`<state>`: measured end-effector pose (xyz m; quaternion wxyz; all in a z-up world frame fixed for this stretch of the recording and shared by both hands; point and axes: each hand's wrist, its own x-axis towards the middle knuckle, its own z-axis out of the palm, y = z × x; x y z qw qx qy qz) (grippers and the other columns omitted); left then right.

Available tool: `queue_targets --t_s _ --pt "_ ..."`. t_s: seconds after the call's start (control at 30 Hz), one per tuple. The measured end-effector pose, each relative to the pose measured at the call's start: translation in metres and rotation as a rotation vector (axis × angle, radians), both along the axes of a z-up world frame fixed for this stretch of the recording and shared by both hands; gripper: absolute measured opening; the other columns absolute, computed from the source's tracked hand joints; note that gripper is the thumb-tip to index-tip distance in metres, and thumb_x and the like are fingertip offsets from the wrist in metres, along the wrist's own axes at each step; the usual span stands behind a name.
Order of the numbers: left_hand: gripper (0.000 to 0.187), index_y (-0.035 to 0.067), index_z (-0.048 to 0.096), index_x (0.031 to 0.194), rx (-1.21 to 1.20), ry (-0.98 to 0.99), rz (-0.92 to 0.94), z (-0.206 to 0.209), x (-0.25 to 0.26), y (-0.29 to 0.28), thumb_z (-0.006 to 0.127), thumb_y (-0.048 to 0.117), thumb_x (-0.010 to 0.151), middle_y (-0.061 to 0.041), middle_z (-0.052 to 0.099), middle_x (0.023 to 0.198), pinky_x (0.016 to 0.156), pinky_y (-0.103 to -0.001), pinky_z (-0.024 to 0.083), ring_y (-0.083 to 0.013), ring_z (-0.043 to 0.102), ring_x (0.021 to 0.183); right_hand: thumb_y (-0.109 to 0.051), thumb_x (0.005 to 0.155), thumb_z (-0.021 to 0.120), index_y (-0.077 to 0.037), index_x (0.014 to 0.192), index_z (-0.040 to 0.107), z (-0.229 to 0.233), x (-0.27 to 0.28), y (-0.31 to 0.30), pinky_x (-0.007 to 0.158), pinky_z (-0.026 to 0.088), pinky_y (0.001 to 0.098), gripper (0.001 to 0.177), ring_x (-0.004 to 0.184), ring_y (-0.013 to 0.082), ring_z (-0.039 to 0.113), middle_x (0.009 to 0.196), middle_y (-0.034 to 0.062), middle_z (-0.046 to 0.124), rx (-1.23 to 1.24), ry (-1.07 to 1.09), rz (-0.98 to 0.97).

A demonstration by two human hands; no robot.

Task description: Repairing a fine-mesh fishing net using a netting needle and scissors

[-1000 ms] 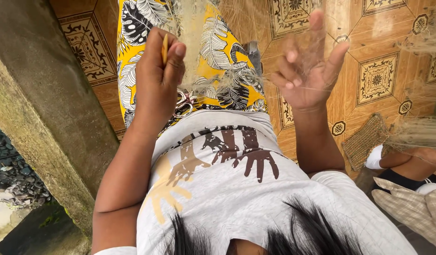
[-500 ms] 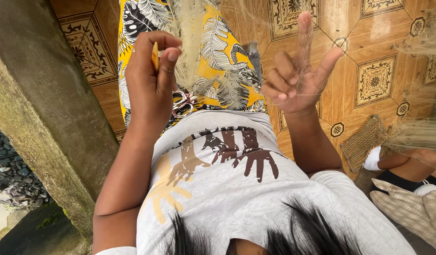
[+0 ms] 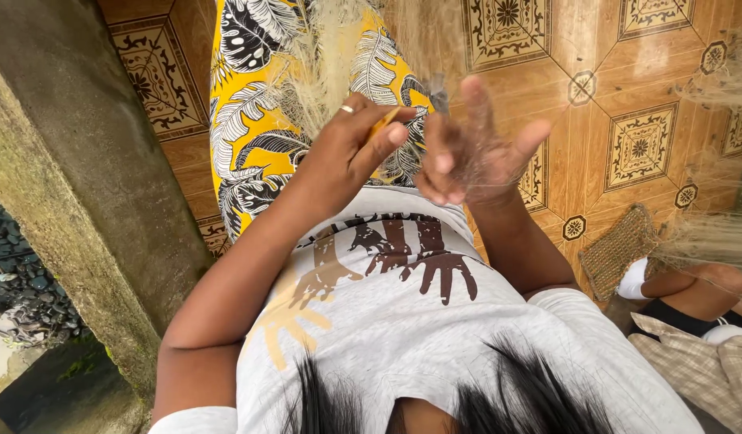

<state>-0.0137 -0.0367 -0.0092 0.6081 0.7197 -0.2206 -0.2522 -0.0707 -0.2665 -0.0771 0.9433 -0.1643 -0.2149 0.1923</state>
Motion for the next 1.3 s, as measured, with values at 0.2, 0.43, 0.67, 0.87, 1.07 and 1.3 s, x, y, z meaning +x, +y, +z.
queue_targets --t_s 0.2,0.43,0.67,0.87,1.07,1.3 --pt "0.014 0.019 0.058 0.097 -0.215 0.088 0.153 0.002 0.001 -0.002 0.058 0.03 0.105 0.002 0.053 0.097 0.08 -0.026 0.035 -0.0119 0.045 0.086 -0.078 0.097 0.034 -0.02 0.17 0.017 0.002 0.002 0.014 0.073 0.067 0.0479 0.095 0.075 0.0329 0.071 0.115 0.0264 0.062 -0.172 -0.085 -0.044" --pt "0.013 0.014 0.043 0.104 -0.471 0.333 0.275 0.028 0.002 0.02 0.044 0.024 0.111 -0.003 0.053 0.069 0.046 -0.022 0.025 -0.0089 0.039 0.053 -0.075 0.096 0.051 -0.019 0.169 0.034 0.019 0.019 -0.018 0.098 0.064 0.0585 0.093 0.123 0.0384 0.068 0.142 0.0266 0.062 -0.292 -0.074 -0.126" --pt "0.024 0.013 0.04 0.101 -0.398 0.117 0.435 0.042 0.006 0.029 0.045 0.035 0.11 0.001 0.039 0.072 0.049 -0.022 0.025 -0.0064 0.035 0.059 -0.095 0.096 0.029 -0.02 0.168 0.047 0.015 0.024 -0.044 0.124 0.038 0.0643 0.106 0.121 0.0405 0.07 0.117 0.0215 0.077 0.089 0.082 -0.112" --pt "0.027 0.012 0.04 0.101 -0.338 0.031 0.48 0.041 0.007 0.032 0.045 0.037 0.11 0.001 0.036 0.072 0.049 -0.022 0.026 -0.0067 0.033 0.058 -0.074 0.108 0.048 -0.008 0.147 0.064 0.027 0.029 -0.04 0.073 0.057 0.0339 0.078 0.059 0.0126 0.05 0.071 -0.0026 0.046 0.399 0.25 0.013" --pt "0.028 0.011 0.041 0.104 -0.278 -0.106 0.538 0.038 0.009 0.042 0.044 0.037 0.112 0.0 0.039 0.078 0.053 -0.023 0.03 -0.0074 0.035 0.06 -0.068 0.102 0.048 -0.006 0.121 0.065 0.03 0.031 -0.041 0.062 0.046 0.0228 0.067 0.055 0.0062 0.027 0.07 -0.0055 0.037 0.29 0.218 -0.017" --pt "0.033 0.01 0.041 0.104 -0.137 -0.22 0.606 0.039 0.009 0.053 0.043 0.042 0.112 -0.001 0.042 0.087 0.052 -0.024 0.03 -0.0083 0.036 0.061 -0.059 0.085 0.08 -0.012 0.126 0.058 -0.009 0.021 -0.027 0.054 0.048 0.0136 0.066 0.06 -0.0023 0.056 0.083 -0.0085 0.067 -0.28 0.674 0.261"
